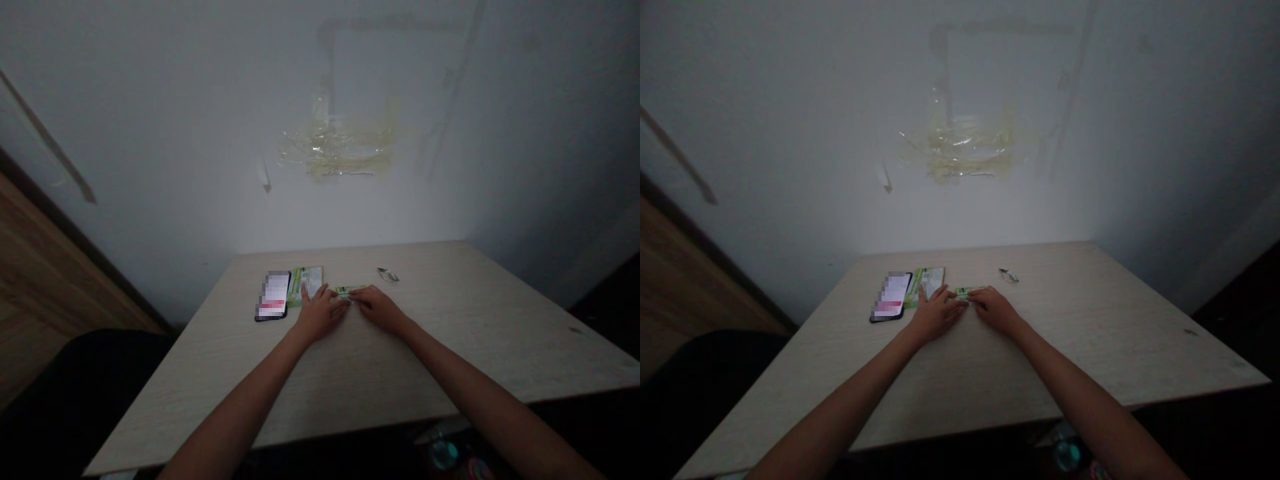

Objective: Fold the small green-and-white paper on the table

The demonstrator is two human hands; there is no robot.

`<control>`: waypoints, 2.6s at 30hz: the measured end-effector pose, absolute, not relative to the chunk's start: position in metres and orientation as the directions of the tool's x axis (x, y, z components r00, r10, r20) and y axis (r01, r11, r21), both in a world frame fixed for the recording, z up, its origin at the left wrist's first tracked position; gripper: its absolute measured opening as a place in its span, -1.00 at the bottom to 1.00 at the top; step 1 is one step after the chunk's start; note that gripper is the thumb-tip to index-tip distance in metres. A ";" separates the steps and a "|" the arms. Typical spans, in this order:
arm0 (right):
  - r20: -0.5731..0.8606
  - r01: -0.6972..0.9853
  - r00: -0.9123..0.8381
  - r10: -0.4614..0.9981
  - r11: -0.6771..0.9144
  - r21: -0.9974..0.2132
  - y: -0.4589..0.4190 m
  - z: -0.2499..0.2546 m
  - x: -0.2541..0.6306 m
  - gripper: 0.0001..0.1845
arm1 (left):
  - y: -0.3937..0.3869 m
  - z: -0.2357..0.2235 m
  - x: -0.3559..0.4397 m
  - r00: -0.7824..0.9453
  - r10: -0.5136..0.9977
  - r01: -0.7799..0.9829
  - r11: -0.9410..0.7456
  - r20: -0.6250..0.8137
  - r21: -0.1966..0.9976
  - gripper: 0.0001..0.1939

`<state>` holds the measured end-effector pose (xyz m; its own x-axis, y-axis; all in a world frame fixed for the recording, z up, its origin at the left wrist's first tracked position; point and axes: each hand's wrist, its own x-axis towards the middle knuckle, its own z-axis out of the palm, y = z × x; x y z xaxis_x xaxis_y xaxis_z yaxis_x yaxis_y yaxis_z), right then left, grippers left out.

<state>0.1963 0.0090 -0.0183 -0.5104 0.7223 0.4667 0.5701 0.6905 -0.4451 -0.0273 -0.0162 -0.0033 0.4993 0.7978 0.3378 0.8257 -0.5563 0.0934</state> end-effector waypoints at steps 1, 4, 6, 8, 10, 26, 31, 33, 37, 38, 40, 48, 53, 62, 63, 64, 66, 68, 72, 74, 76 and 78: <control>0.467 0.570 -0.510 0.723 0.690 -0.446 0.009 -0.018 0.196 -0.54 | -0.016 -0.004 -0.027 0.502 0.796 0.825 -0.558 0.338 0.087 -0.69; 0.465 0.568 -0.512 0.722 0.691 -0.448 0.009 -0.017 0.196 -0.53 | -0.017 -0.005 -0.029 0.513 0.789 0.822 -0.565 0.337 0.073 -0.68; 0.467 0.562 -0.515 0.719 0.694 -0.449 0.009 -0.017 0.197 -0.53 | -0.018 -0.005 -0.030 0.521 0.784 0.818 -0.572 0.338 0.065 -0.68; 0.470 0.554 -0.519 0.714 0.700 -0.451 0.010 -0.018 0.197 -0.54 | -0.018 -0.005 -0.031 0.530 0.778 0.813 -0.579 0.337 0.058 -0.68; 0.473 0.549 -0.519 0.712 0.702 -0.453 0.011 -0.020 0.197 -0.55 | -0.019 -0.004 -0.032 0.537 0.774 0.809 -0.585 0.336 0.054 -0.68; 0.454 0.606 -0.492 0.743 0.667 -0.434 0.007 -0.019 0.200 -0.57 | -0.022 0.005 -0.031 0.547 0.782 0.808 -0.587 0.299 0.058 -0.69; 0.458 0.624 -0.496 0.738 0.669 -0.403 0.004 -0.018 0.201 -0.61 | -0.022 0.007 -0.030 0.526 0.797 0.816 -0.572 0.297 0.089 -0.70; 0.458 0.629 -0.507 0.730 0.677 -0.383 0.002 -0.016 0.201 -0.59 | -0.021 0.008 -0.030 0.508 0.805 0.823 -0.559 0.307 0.104 -0.71; 0.470 0.627 -0.515 0.717 0.689 -0.363 0.000 -0.014 0.199 -0.56 | -0.019 0.008 -0.032 0.486 0.811 0.826 -0.548 0.327 0.130 -0.71; 0.475 0.625 -0.517 0.713 0.693 -0.359 0.000 -0.014 0.199 -0.56 | -0.019 0.008 -0.032 0.485 0.810 0.825 -0.549 0.331 0.133 -0.71; 0.481 0.618 -0.529 0.699 0.706 -0.347 0.000 -0.014 0.199 -0.55 | -0.018 0.008 -0.032 0.484 0.807 0.825 -0.550 0.338 0.133 -0.71; 0.451 0.631 -0.569 0.687 0.717 -0.296 0.002 -0.016 0.197 -0.61 | -0.020 0.005 -0.028 0.518 0.777 0.810 -0.580 0.358 0.086 -0.69; 0.438 0.647 -0.567 0.698 0.706 -0.287 0.001 -0.014 0.196 -0.63 | -0.017 0.006 -0.031 0.478 0.787 0.843 -0.535 0.390 0.047 -0.69; 0.448 0.642 -0.561 0.696 0.708 -0.295 0.001 -0.016 0.197 -0.65 | -0.001 0.007 -0.042 0.385 0.827 0.903 -0.430 0.409 0.020 -0.72; 0.448 0.642 -0.562 0.695 0.708 -0.294 0.001 -0.016 0.197 -0.66 | -0.001 0.007 -0.042 0.387 0.823 0.902 -0.432 0.415 0.016 -0.72; 0.447 0.642 -0.563 0.696 0.708 -0.294 0.001 -0.015 0.197 -0.66 | -0.002 0.008 -0.042 0.392 0.819 0.899 -0.437 0.419 0.013 -0.73; 0.444 0.640 -0.563 0.698 0.707 -0.301 0.001 -0.015 0.197 -0.66 | -0.003 0.008 -0.042 0.405 0.811 0.892 -0.451 0.423 0.010 -0.73; 0.445 0.635 -0.556 0.702 0.705 -0.317 0.002 -0.015 0.197 -0.64 | -0.006 0.008 -0.041 0.424 0.801 0.881 -0.473 0.422 0.011 -0.72; 0.464 0.617 -0.534 0.706 0.701 -0.356 0.003 -0.016 0.197 -0.65 | -0.010 0.006 -0.038 0.421 0.792 0.875 -0.482 0.441 0.030 -0.72; 0.469 0.612 -0.532 0.705 0.703 -0.362 0.003 -0.016 0.197 -0.66 | -0.011 0.004 -0.036 0.425 0.787 0.870 -0.492 0.447 0.038 -0.72; 0.473 0.611 -0.529 0.704 0.703 -0.363 0.003 -0.015 0.197 -0.67 | -0.011 0.003 -0.034 0.449 0.783 0.856 -0.515 0.430 0.044 -0.73; 0.476 0.613 -0.525 0.705 0.702 -0.364 0.002 -0.015 0.197 -0.67 | -0.011 0.002 -0.031 0.470 0.785 0.845 -0.532 0.403 0.052 -0.73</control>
